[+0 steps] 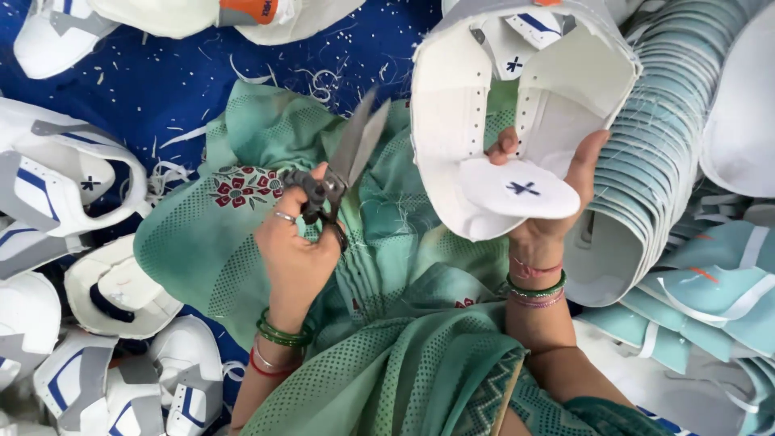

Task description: The person trims excess material from shoe uppers using a pair of scissors.

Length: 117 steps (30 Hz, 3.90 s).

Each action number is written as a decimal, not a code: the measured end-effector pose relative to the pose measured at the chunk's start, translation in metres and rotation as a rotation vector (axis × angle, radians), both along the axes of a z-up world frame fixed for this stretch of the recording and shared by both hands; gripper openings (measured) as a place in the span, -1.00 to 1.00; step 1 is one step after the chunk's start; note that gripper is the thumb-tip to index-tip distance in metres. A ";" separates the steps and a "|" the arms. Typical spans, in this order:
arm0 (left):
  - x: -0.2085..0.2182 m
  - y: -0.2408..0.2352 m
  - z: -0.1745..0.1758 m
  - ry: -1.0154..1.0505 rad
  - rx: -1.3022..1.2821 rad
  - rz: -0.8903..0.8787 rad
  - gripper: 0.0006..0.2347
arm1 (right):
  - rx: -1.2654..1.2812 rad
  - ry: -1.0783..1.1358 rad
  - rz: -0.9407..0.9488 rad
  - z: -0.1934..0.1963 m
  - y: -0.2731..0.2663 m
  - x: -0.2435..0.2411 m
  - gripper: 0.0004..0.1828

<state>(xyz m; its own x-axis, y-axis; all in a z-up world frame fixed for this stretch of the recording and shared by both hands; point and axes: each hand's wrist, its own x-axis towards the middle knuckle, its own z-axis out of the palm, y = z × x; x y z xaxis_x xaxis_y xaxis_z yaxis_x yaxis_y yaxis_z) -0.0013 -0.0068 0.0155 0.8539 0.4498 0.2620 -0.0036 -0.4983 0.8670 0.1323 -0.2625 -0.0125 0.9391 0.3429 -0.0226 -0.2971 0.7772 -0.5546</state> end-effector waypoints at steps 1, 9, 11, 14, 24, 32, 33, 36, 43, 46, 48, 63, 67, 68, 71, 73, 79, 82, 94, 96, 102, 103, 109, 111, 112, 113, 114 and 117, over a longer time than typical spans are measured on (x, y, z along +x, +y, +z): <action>0.000 -0.001 0.002 0.038 -0.032 0.007 -0.60 | 0.059 0.046 0.020 0.003 0.001 0.000 -0.19; -0.014 0.007 -0.048 0.176 0.234 0.034 -0.74 | 0.236 0.141 0.196 -0.005 -0.008 0.005 -0.13; -0.018 0.002 -0.048 0.103 0.093 0.041 -0.75 | 0.229 0.115 0.174 -0.008 -0.011 0.003 -0.19; -0.013 -0.006 -0.046 -0.002 -0.131 -0.033 -0.71 | 0.221 0.138 0.147 -0.008 -0.011 0.005 -0.15; 0.033 -0.055 -0.046 -0.071 -0.536 -0.035 -0.79 | 0.088 0.099 0.082 -0.011 -0.009 0.002 -0.15; 0.001 -0.018 -0.045 -0.056 -0.599 0.022 -0.81 | 0.181 0.089 0.007 -0.033 -0.054 0.018 -0.17; 0.002 -0.020 -0.039 -0.061 -0.536 -0.046 -0.77 | 0.240 0.153 0.048 -0.034 -0.051 0.019 -0.13; 0.000 -0.026 -0.031 -0.012 -0.310 -0.152 -0.64 | 0.333 0.216 0.118 -0.033 -0.045 0.018 -0.09; 0.007 -0.031 -0.009 0.111 -0.096 -0.294 -0.44 | 0.269 0.180 0.205 -0.026 -0.049 0.007 -0.11; 0.009 -0.021 -0.003 0.445 -0.047 -0.371 -0.51 | 0.199 0.149 0.204 -0.022 -0.049 0.002 -0.12; -0.004 -0.019 -0.026 0.413 -0.075 -0.373 -0.63 | 0.175 0.139 0.199 -0.020 -0.049 -0.001 -0.12; -0.017 -0.014 -0.040 0.256 -0.479 -0.485 -0.80 | -0.041 0.019 0.040 -0.014 -0.032 -0.002 -0.11; -0.029 -0.017 -0.066 0.335 -1.049 -0.651 -0.81 | -0.114 0.044 -0.011 -0.030 -0.036 0.001 -0.16; -0.028 -0.017 -0.065 0.335 -1.048 -0.650 -0.81 | -0.113 0.044 -0.011 -0.026 -0.031 0.001 -0.16; -0.029 -0.017 -0.064 0.213 -1.123 -0.657 -0.79 | -0.080 0.056 0.008 -0.020 -0.019 0.002 -0.23; -0.025 -0.017 -0.067 0.155 -1.161 -0.610 -0.75 | -0.099 0.059 -0.019 -0.021 -0.017 0.004 -0.27; -0.001 -0.017 -0.052 -0.176 -1.453 -0.547 -0.58 | -0.342 -0.182 0.032 -0.051 -0.033 -0.007 -0.33; 0.017 -0.012 -0.036 -0.222 -1.839 -0.353 -0.60 | -0.833 -0.707 0.041 0.001 -0.008 -0.004 -0.42; 0.033 -0.039 -0.039 -0.302 -1.222 -0.333 -0.73 | -0.480 -0.308 0.250 -0.033 0.026 -0.024 -0.51; 0.032 -0.039 -0.031 -0.229 -1.157 -0.355 -0.73 | -0.333 -0.125 0.354 -0.025 0.036 -0.025 -0.46; 0.014 -0.012 0.003 -0.121 -0.728 -0.324 -0.68 | -0.091 0.044 0.268 -0.016 0.024 -0.005 -0.38; 0.008 -0.006 0.004 -0.047 -0.652 -0.328 -0.64 | -0.138 0.033 0.157 -0.004 0.024 -0.002 -0.37; -0.032 -0.008 -0.023 0.369 -0.221 -0.312 -0.58 | -0.109 -0.016 0.087 -0.001 0.007 0.007 -0.52; -0.035 -0.010 -0.020 0.319 -0.165 -0.350 -0.52 | -0.095 -0.010 0.083 0.000 0.007 0.006 -0.52; -0.037 -0.011 -0.018 0.269 -0.108 -0.383 -0.46 | -0.078 -0.006 0.085 0.001 0.007 0.005 -0.52; -0.038 -0.012 -0.022 0.269 -0.109 -0.380 -0.46 | -0.079 -0.005 0.089 0.002 0.008 0.005 -0.52; -0.039 -0.013 -0.025 0.310 -0.076 -0.373 -0.48 | -0.102 -0.005 0.084 0.003 0.008 0.004 -0.53; -0.040 -0.015 -0.027 0.324 -0.005 -0.376 -0.50 | -0.135 -0.017 0.090 0.004 0.007 0.001 -0.60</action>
<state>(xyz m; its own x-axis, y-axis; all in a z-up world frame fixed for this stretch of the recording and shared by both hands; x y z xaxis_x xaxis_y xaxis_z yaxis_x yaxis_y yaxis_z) -0.0413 -0.0219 -0.0113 0.9944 0.0955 -0.0452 0.0879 -0.5103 0.8555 0.1336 -0.2554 -0.0088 0.9054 0.4205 -0.0588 -0.3520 0.6660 -0.6576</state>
